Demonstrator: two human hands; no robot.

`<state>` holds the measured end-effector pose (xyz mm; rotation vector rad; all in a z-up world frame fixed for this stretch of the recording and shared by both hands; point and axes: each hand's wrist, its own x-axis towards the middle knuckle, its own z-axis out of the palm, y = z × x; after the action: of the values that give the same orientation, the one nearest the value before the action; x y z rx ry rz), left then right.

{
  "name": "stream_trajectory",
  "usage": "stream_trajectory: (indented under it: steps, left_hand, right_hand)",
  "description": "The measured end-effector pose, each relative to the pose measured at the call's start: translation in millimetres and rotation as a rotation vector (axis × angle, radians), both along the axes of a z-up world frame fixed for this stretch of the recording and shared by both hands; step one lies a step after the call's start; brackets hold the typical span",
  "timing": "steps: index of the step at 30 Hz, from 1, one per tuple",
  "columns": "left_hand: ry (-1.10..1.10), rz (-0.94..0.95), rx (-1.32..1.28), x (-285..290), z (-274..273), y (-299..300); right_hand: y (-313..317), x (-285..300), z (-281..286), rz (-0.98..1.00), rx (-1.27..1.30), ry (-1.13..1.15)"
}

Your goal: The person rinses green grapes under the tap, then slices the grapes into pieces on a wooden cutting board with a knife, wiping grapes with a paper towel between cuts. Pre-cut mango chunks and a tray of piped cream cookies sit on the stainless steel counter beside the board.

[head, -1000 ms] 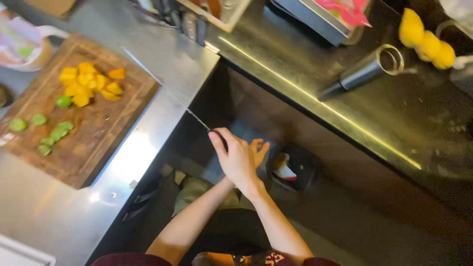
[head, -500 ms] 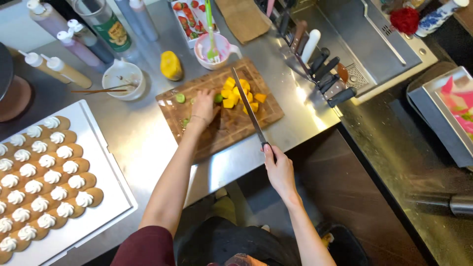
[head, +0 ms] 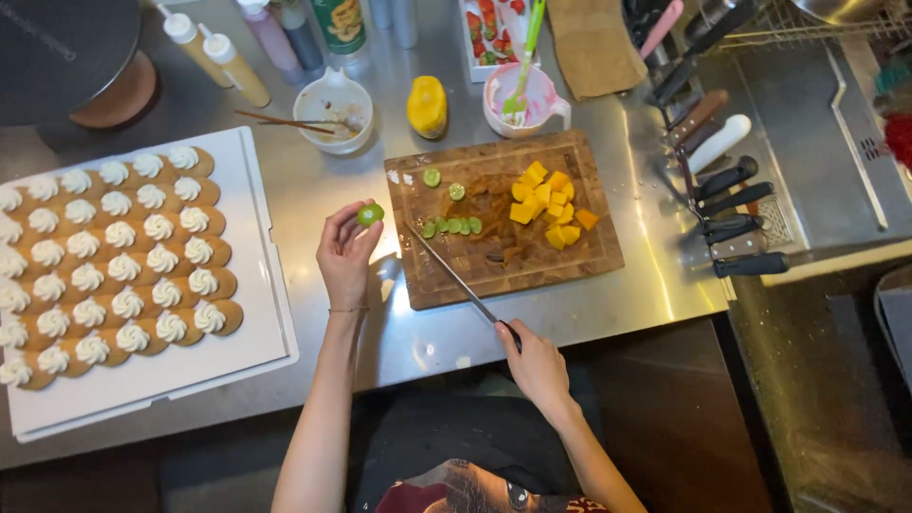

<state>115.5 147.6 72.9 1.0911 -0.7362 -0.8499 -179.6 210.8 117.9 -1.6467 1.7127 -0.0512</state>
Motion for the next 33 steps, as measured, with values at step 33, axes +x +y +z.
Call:
stream_trajectory:
  steps: [33]
  left_hand:
    - [-0.735,0.323,0.108,-122.5,-34.4,10.7]
  right_hand:
    - [-52.7,-68.0,8.8,0.12,-0.111,0.028]
